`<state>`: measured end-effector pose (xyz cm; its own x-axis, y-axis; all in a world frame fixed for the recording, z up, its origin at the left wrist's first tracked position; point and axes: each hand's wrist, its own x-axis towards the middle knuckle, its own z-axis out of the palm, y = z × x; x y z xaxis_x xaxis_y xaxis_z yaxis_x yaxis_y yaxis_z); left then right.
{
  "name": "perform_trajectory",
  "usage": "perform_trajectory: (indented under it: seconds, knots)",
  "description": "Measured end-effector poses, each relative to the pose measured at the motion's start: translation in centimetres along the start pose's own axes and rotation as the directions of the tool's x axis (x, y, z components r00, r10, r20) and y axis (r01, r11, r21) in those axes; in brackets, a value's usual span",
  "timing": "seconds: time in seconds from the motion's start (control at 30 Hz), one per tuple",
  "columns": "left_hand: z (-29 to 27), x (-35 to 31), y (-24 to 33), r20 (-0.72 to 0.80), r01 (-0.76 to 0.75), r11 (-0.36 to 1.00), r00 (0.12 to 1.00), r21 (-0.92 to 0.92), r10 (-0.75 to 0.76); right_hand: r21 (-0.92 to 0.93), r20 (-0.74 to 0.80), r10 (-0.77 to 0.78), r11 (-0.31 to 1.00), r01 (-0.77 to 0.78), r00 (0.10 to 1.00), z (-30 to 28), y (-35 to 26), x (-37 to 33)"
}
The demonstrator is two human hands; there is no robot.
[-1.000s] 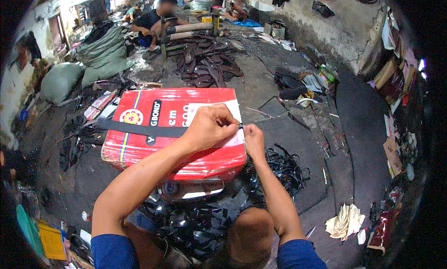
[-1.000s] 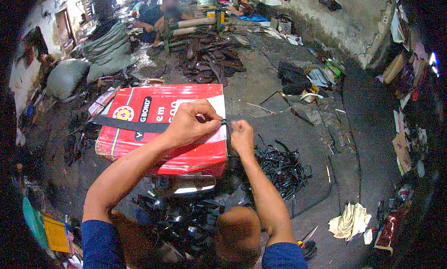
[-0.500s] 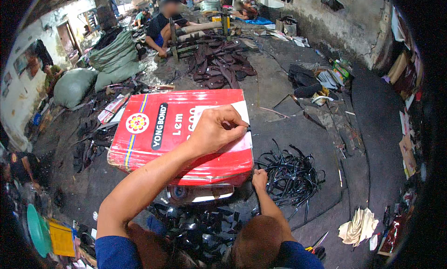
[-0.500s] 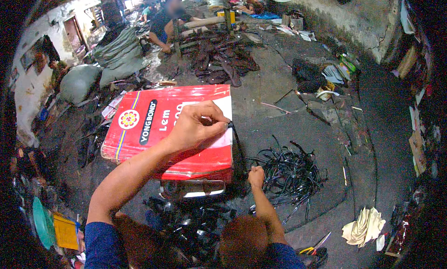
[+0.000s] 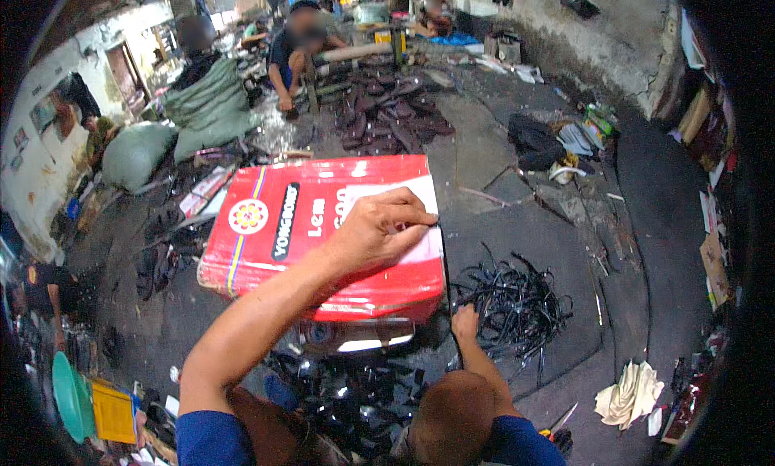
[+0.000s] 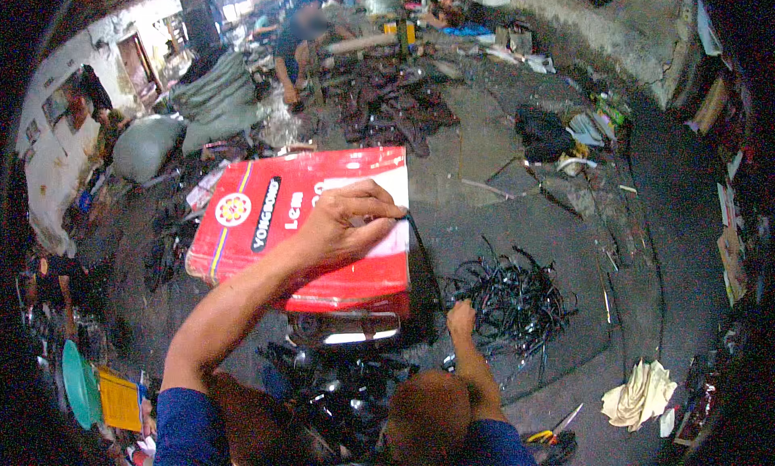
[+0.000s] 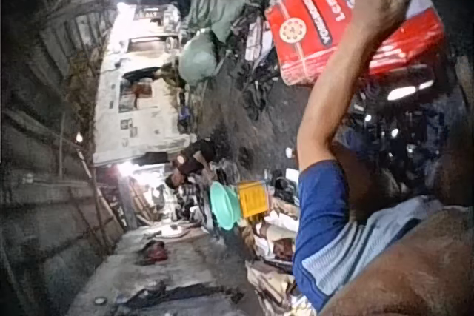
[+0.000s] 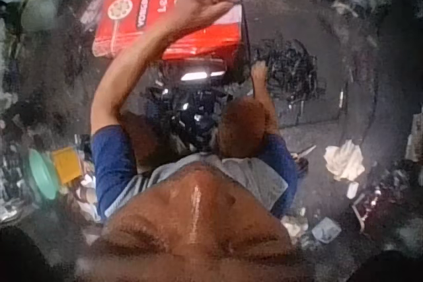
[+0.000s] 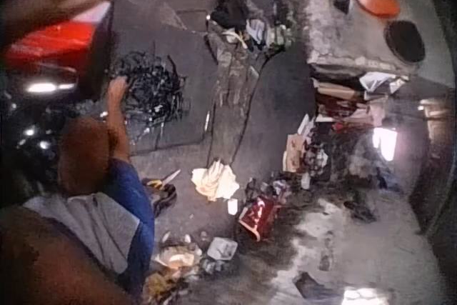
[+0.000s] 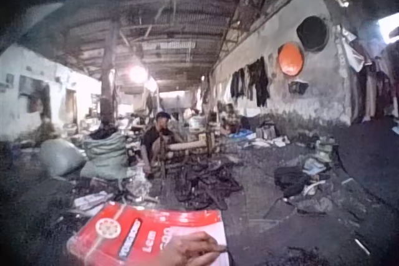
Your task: The person repeatedly cuts short lengths from a black strap using a small blade, placing the cut pieces into a pile on the floor. The person works while seated on the floor in a cluttered workshop.
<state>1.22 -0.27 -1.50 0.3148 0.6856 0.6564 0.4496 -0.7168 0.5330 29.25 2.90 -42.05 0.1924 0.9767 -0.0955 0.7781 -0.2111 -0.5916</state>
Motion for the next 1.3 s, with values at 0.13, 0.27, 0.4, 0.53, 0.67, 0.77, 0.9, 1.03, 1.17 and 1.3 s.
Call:
perform_trajectory:
  seconds: [0.13,0.27,0.4,0.53,0.67,0.77,0.9,1.03,1.17,1.3]
  knots:
    - [-0.7,0.4,0.7,0.195,-0.273,0.914,0.956,0.301,0.221,-0.111,-0.075,0.085,0.989,-0.093,0.994,-3.1,2.8,0.1]
    - [-2.3,-1.5,1.0,0.146,-0.175,0.892,0.981,0.416,0.124,-0.397,0.043,0.058,0.917,-0.036,0.997,-5.8,3.7,-1.1]
    - [-0.8,0.3,1.0,0.157,-0.172,0.963,0.977,0.207,0.141,0.515,-0.484,0.451,0.840,-0.172,0.750,-9.3,13.3,4.2]
    - [-1.9,-1.2,1.0,0.170,-0.079,0.973,0.984,0.215,0.043,0.476,-0.844,0.502,0.863,-0.168,0.187,-16.2,4.0,2.4]
    - [-1.4,-0.5,1.6,0.169,-0.109,0.965,0.983,0.238,0.070,0.102,-0.587,-0.300,0.894,0.437,0.752,-15.9,-4.4,-8.1]
    - [-1.3,-0.4,2.0,0.146,-0.148,0.945,0.983,0.292,0.109,0.417,0.466,-0.405,0.885,0.208,0.787,-8.9,-4.1,-12.5]
    - [-1.8,-2.2,4.7,0.192,-0.280,0.850,0.958,0.446,0.214,0.303,0.780,-0.462,0.869,0.391,0.421,-5.7,-3.4,-14.5]
    - [-2.2,-5.8,10.9,0.445,-0.410,0.835,0.866,0.368,0.229,0.413,0.784,-0.533,0.831,0.374,0.317,-8.5,-4.4,-13.3]
    - [-2.0,-9.5,13.8,0.636,-0.124,0.950,0.766,0.286,-0.092,0.645,0.656,-0.730,0.675,0.357,0.195,-14.5,-10.3,-11.1]
    - [-0.6,-10.0,12.7,0.518,0.420,0.904,0.792,-0.080,-0.322,0.718,0.666,-0.746,0.643,0.267,0.004,-25.2,-20.1,-11.5]
